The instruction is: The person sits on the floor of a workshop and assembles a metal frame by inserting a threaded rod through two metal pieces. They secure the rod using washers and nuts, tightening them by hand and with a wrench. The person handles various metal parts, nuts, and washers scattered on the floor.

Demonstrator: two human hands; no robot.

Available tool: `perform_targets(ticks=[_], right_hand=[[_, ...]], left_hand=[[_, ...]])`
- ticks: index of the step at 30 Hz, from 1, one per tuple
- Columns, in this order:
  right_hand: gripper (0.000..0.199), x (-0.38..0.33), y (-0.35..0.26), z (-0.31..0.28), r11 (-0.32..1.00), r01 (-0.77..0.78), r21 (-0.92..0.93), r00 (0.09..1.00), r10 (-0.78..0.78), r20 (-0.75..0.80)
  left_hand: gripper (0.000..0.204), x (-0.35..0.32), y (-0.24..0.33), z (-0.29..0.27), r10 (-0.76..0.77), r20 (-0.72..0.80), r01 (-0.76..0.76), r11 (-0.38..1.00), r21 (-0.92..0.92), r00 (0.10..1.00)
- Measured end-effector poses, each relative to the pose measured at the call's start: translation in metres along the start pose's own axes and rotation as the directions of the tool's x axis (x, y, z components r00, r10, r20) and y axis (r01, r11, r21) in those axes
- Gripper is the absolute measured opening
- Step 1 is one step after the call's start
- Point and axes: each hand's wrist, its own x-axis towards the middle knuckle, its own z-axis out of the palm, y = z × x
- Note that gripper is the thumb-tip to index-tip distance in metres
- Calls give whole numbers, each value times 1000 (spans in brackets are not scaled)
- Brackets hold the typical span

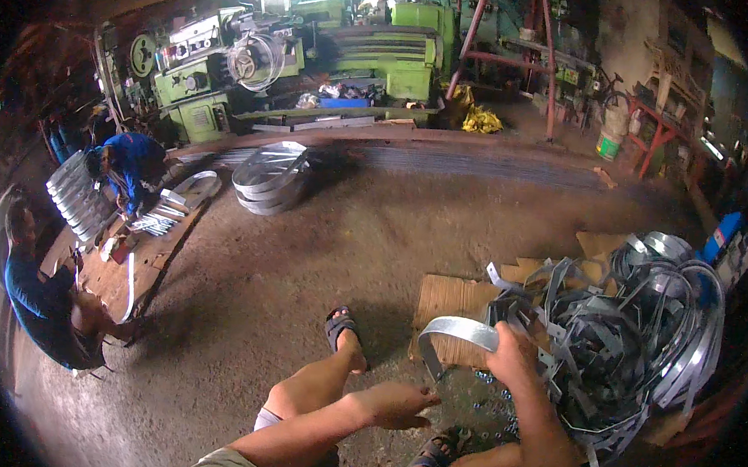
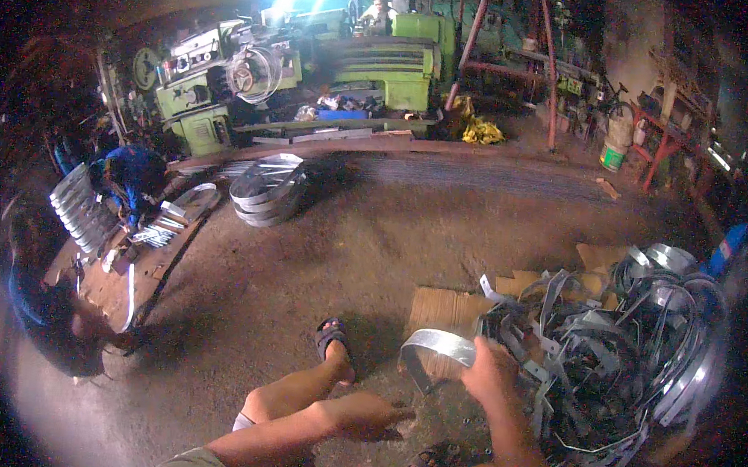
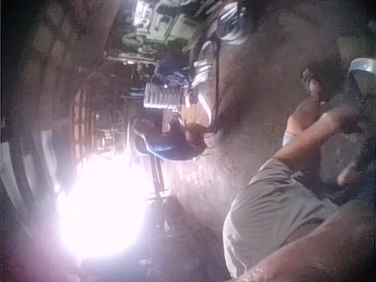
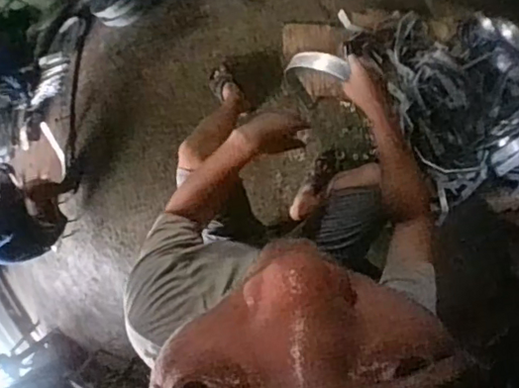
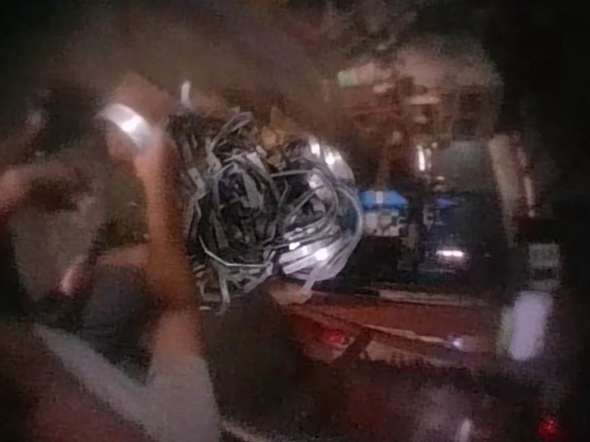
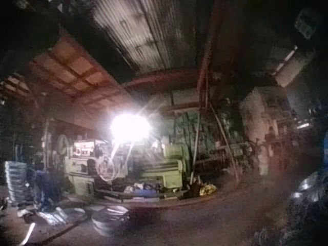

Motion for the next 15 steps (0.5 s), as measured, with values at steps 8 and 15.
perform_targets(ticks=[8,15], right_hand=[[32,8,-7,14,992,-6,-123,997,16,76],[47,6,17,17,989,114,-94,993,-112,33]], left_hand=[[64,-9,-7,-19,-137,-197,157,984,90,971],[84,3,-13,-23,-339,-460,373,928,-17,821]])
